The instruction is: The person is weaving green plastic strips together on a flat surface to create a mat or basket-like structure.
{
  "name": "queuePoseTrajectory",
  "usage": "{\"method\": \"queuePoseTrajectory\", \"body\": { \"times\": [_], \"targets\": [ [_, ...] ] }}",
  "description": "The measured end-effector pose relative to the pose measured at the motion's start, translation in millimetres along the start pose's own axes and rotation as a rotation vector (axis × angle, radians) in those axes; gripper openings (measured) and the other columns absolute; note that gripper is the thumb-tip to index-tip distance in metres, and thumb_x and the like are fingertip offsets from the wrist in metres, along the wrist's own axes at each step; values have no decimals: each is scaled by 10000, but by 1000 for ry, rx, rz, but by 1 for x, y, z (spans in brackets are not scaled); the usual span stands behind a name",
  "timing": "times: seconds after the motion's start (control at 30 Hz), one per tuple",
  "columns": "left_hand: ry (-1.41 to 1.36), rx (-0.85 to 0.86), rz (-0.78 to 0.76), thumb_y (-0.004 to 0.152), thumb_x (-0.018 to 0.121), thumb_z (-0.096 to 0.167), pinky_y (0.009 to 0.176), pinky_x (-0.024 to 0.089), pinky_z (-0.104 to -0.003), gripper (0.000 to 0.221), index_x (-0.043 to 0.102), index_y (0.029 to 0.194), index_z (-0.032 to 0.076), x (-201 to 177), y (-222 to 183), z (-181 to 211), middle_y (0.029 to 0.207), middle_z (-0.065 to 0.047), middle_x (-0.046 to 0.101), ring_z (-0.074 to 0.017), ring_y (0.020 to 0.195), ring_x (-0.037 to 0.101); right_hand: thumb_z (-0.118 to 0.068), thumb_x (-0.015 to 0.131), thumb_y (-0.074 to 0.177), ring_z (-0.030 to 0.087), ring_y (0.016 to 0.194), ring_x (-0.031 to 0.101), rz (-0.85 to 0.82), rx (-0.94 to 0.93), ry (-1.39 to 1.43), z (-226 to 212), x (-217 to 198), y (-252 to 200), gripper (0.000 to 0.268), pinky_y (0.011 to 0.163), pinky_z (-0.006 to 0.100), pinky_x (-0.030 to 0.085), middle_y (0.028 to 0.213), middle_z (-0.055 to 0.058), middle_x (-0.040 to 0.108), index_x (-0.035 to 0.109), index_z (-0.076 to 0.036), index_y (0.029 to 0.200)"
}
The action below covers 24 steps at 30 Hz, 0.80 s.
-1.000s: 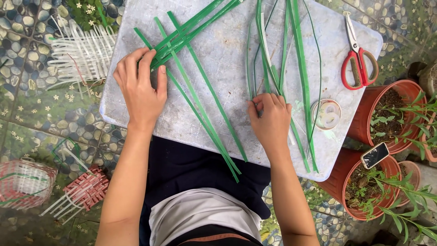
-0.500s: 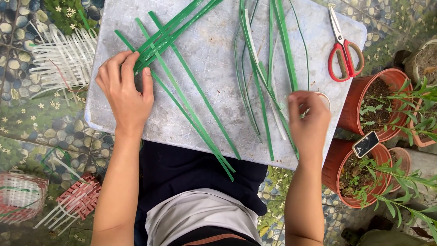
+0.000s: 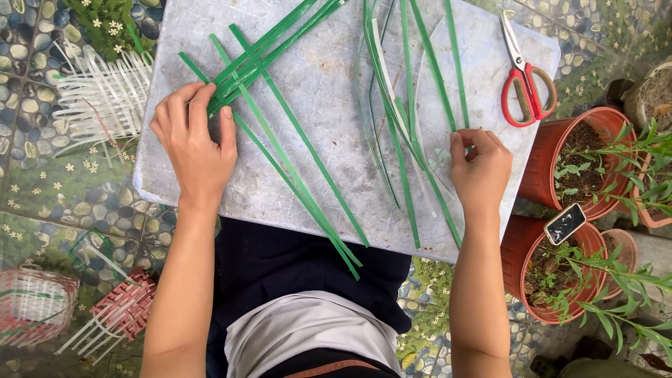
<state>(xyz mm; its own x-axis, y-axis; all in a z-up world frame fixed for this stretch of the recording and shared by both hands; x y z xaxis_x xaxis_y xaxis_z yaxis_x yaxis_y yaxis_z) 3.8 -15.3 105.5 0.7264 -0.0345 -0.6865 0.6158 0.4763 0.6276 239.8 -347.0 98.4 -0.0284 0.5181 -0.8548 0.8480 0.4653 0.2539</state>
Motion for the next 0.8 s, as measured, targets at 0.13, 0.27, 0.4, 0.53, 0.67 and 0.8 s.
{"method": "queuePoseTrajectory", "body": {
  "times": [0.13,0.27,0.4,0.53,0.67,0.8],
  "targets": [
    [-1,-4,0,991,629,153,860,346,-412,205,642,1158,36,0,-1,-1,1117,-66,551,-286,1020,508,36,710,946,188,547,556,38,-29,98,-5,-10,0,65,510,278,438,719,92,624,745,-17,963],
    [-4,-8,14,989,627,172,849,355,-413,208,646,1150,40,-2,2,0,1113,-72,560,-284,1016,517,52,684,993,211,564,569,71,-77,161,-8,-27,-2,100,531,290,428,724,110,624,736,1,1061],
    [11,-68,-34,1014,538,204,839,362,-419,245,642,1130,15,-9,8,7,1144,-106,591,-279,1034,537,71,505,1115,265,759,638,126,-144,308,-31,-55,-8,120,659,344,518,949,247,654,598,145,1129],
    [22,-100,-33,1008,543,217,850,374,-415,253,644,1142,27,-8,3,2,1143,-96,589,-266,1047,529,-39,475,1205,198,664,523,144,-91,488,-38,-74,-16,173,617,301,426,788,168,533,539,122,1206],
    [6,-137,-50,1007,534,216,852,385,-426,250,628,1165,46,-8,0,1,1164,-81,583,-272,1053,523,-159,463,1196,189,648,485,134,-19,537,-41,-80,-24,244,542,294,354,1022,185,554,516,79,1201],
    [10,-145,-57,1005,532,211,851,391,-423,242,622,1167,55,-7,-1,0,1174,-79,578,-272,1050,518,-161,470,1184,187,625,484,122,0,582,-40,-79,-28,242,534,281,348,899,151,530,527,74,1197]
  ]
}}
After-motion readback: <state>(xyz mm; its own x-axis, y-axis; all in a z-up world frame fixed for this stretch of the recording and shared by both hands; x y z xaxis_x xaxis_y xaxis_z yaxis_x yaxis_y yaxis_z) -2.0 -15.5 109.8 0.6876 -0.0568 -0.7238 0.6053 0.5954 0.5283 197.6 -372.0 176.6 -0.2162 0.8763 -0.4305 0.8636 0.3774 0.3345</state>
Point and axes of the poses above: each hand's wrist, its own y-axis towards the middle knuckle, its own x-axis out of the palm, z = x × y, the point moved 6 cm from there along y, towards the middle knuckle
